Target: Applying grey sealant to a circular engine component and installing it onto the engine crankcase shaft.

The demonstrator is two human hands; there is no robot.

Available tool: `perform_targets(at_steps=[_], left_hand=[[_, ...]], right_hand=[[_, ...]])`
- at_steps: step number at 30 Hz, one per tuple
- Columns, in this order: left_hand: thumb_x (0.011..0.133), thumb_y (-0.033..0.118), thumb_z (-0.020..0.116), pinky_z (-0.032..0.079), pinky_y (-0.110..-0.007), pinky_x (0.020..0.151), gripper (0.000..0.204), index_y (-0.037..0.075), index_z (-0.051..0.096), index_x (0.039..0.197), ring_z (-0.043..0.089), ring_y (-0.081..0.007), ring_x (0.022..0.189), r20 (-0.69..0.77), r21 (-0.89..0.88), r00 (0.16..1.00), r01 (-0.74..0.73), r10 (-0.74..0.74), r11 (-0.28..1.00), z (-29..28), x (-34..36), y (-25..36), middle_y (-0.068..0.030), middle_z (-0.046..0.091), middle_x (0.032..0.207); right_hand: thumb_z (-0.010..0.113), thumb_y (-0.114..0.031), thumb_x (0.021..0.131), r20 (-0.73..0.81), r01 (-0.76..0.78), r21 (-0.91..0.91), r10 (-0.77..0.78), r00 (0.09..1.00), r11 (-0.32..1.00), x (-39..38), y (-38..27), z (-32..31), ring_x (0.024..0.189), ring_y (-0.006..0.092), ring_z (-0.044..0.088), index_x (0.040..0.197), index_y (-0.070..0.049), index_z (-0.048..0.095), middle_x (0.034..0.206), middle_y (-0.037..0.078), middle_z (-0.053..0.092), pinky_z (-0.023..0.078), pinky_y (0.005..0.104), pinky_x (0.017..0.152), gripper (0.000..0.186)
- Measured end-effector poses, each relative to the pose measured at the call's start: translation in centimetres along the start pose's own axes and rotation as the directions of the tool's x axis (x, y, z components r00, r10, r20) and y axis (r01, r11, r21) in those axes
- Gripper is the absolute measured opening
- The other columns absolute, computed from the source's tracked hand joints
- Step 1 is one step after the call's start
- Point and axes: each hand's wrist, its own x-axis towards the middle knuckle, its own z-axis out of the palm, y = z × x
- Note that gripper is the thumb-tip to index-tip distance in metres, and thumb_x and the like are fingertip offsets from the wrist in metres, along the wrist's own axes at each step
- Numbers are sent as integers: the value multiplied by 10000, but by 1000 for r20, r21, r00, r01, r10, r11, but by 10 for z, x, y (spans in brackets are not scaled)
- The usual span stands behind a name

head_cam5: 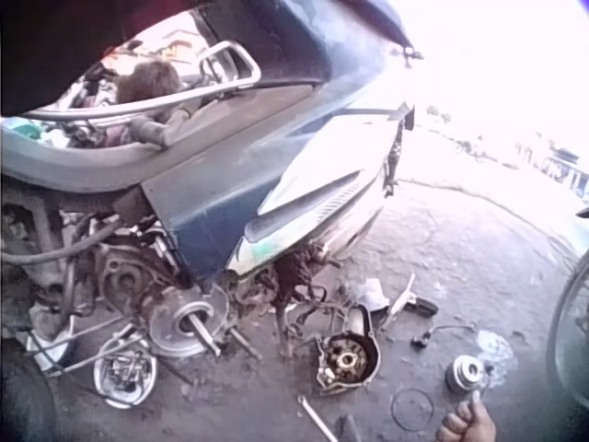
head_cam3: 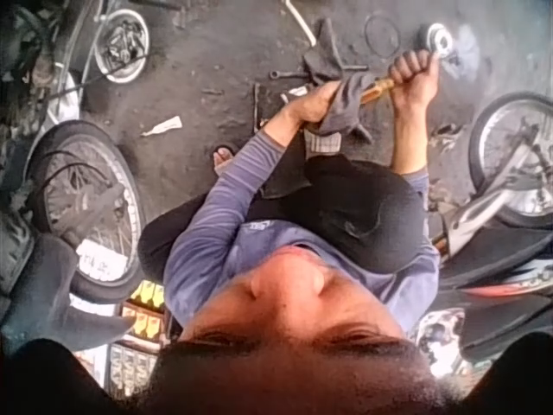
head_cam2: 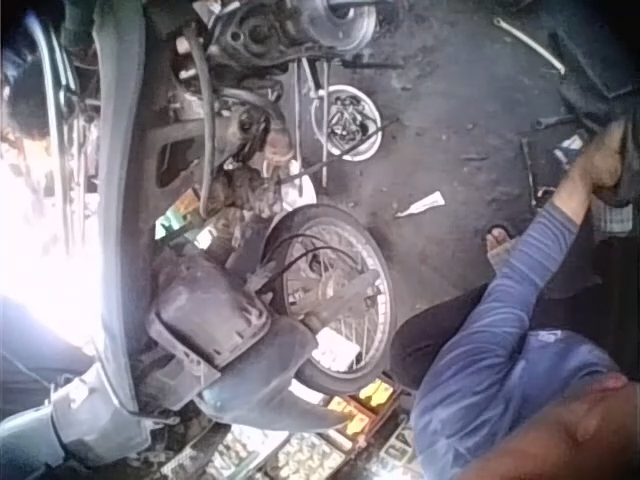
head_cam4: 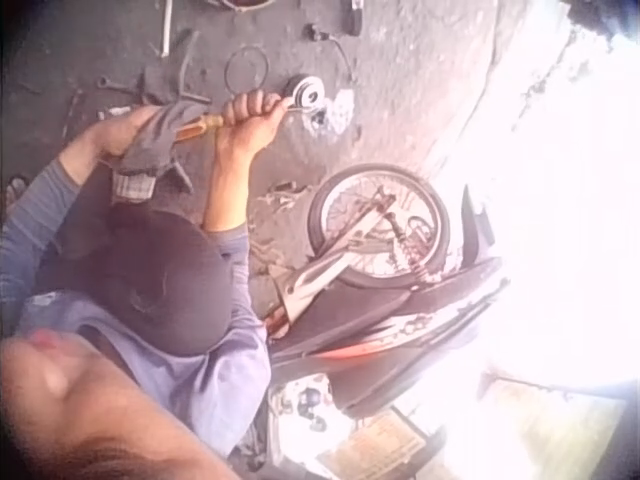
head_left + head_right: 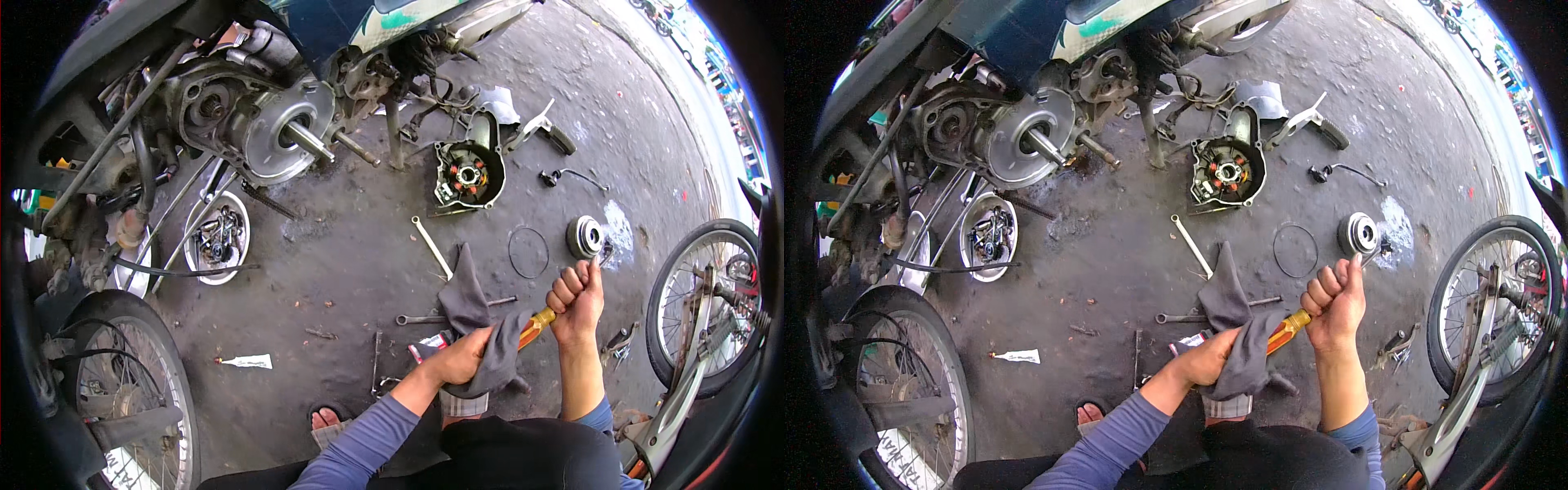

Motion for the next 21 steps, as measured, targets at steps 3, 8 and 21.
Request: perform_targets(at_steps=[3,8,21], left_hand=[[829,70,690,442,-335,940,404,-31,520,1181,560,-181,1068,32,117,999,22,-26,993,-1,11,6,-152,623,1155],[831,14,608,447,-371,911,347,-34,509,1159,584,-261,1048,-15,399,992,121,-125,909,13,17,13,-196,623,1107],[807,11,586,444,-356,979,526,-6,483,1323,560,-321,1149,4,966,970,-67,245,250,-31,39,39,-187,560,1265]], right_hand=[[403,-473,1004,-115,-107,-172,88,989,979,-24,29,20,434,79,142,656,-194,270,540,-67,185,123,275,403,466],[378,-470,1006,13,-94,-259,101,995,961,-33,6,23,409,76,117,663,-199,277,516,-68,175,86,276,381,449],[384,-472,1017,234,73,-421,30,972,904,-17,-56,45,500,92,342,771,-106,422,647,-14,364,298,242,415,443]])
